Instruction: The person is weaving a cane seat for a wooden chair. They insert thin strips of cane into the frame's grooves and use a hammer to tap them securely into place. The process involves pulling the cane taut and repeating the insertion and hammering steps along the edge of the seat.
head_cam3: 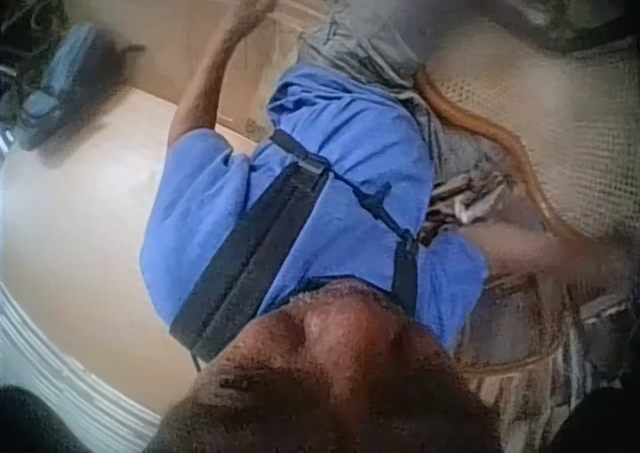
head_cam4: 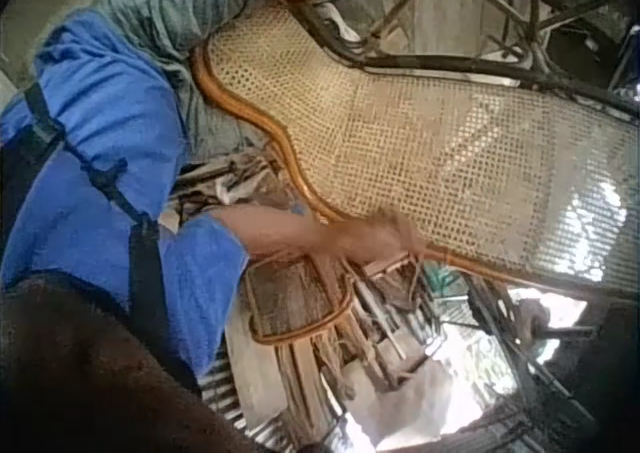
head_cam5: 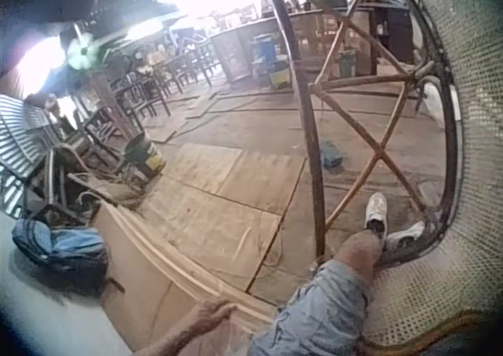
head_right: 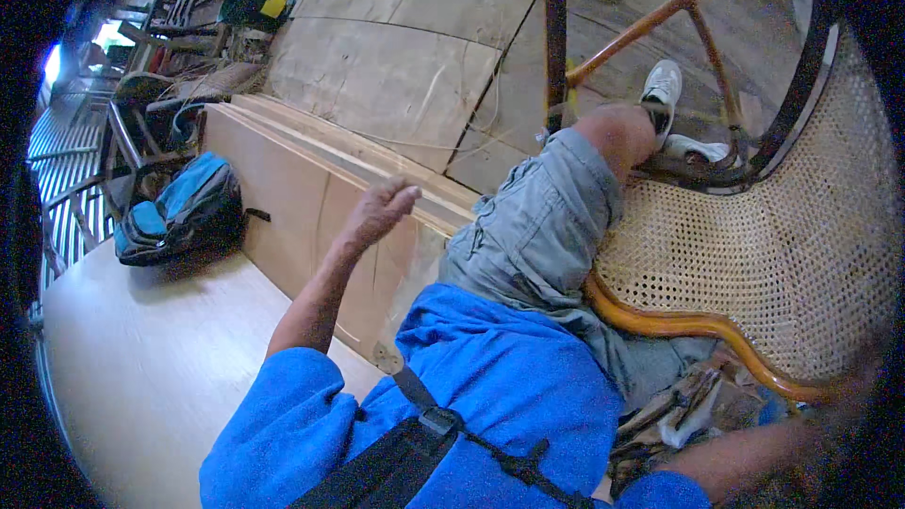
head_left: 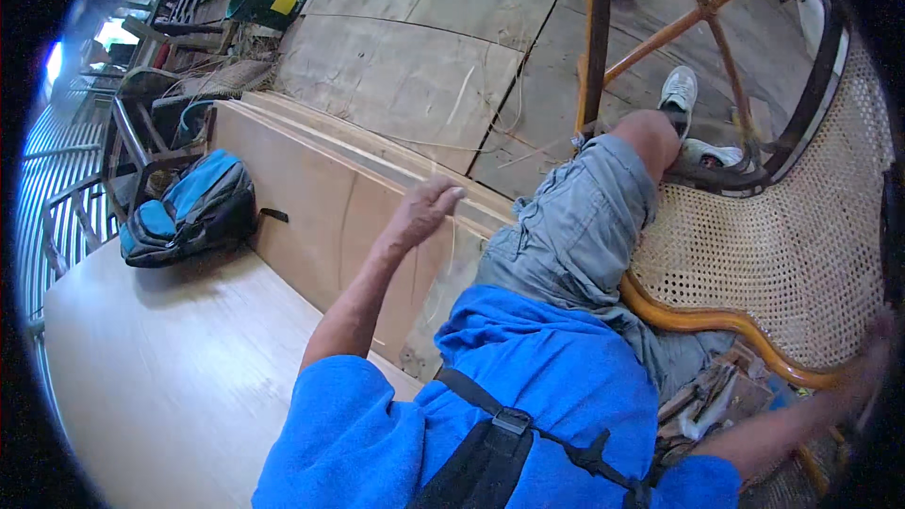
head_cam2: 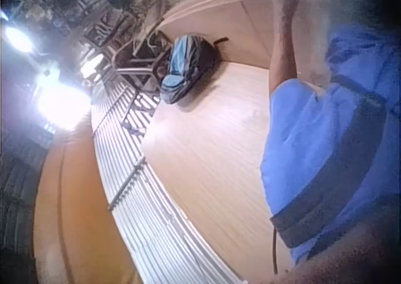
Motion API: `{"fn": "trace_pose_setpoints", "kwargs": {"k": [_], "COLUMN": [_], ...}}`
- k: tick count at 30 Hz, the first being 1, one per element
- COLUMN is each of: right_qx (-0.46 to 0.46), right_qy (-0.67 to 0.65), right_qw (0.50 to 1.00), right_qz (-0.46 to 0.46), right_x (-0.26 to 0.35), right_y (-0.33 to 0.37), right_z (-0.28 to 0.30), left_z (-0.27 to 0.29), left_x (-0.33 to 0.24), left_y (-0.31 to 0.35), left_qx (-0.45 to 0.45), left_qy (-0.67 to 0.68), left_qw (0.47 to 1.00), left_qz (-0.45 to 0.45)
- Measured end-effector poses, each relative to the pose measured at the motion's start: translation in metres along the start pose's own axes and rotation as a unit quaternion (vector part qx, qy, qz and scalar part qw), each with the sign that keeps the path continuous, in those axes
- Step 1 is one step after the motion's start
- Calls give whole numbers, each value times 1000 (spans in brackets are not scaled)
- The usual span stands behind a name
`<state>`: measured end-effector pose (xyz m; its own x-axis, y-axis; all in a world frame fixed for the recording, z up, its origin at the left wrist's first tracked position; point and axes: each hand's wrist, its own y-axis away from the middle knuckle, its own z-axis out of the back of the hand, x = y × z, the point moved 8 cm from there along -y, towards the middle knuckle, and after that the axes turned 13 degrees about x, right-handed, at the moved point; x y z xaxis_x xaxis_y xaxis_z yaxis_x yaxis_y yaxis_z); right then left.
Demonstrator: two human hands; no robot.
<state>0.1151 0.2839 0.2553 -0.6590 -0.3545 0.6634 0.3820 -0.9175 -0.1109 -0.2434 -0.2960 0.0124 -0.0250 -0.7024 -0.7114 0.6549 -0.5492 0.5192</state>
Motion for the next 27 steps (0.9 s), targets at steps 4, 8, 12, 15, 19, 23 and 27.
{"fn": "trace_pose_setpoints", "kwargs": {"k": [4, 8, 12, 15, 19, 23, 27], "right_qx": [440, 574, 485, 353, 232, 151, 75], "right_qy": [-25, -284, -382, -392, -371, -353, -296], "right_qw": [894, 768, 786, 849, 899, 921, 949], "right_qz": [-85, -20, -32, -34, -38, -61, -76], "right_x": [8, 123, 106, 78, 47, 6, -28], "right_y": [101, 219, 206, 165, 129, 104, 69], "right_z": [-216, -308, -316, -284, -251, -234, -195], "left_z": [-39, -78, -87, -85, -66, -41, -20], "left_x": [-104, -153, -185, -156, -128, -119, -107], "left_y": [5, 9, 16, 6, 4, 13, 26], "left_qx": [69, 155, 126, 105, 67, 7, 22], "left_qy": [66, 87, -160, -301, -400, -366, -289], "left_qw": [994, 974, 951, 924, 899, 909, 940], "left_qz": [-44, -142, -234, -212, -168, -201, -182]}}
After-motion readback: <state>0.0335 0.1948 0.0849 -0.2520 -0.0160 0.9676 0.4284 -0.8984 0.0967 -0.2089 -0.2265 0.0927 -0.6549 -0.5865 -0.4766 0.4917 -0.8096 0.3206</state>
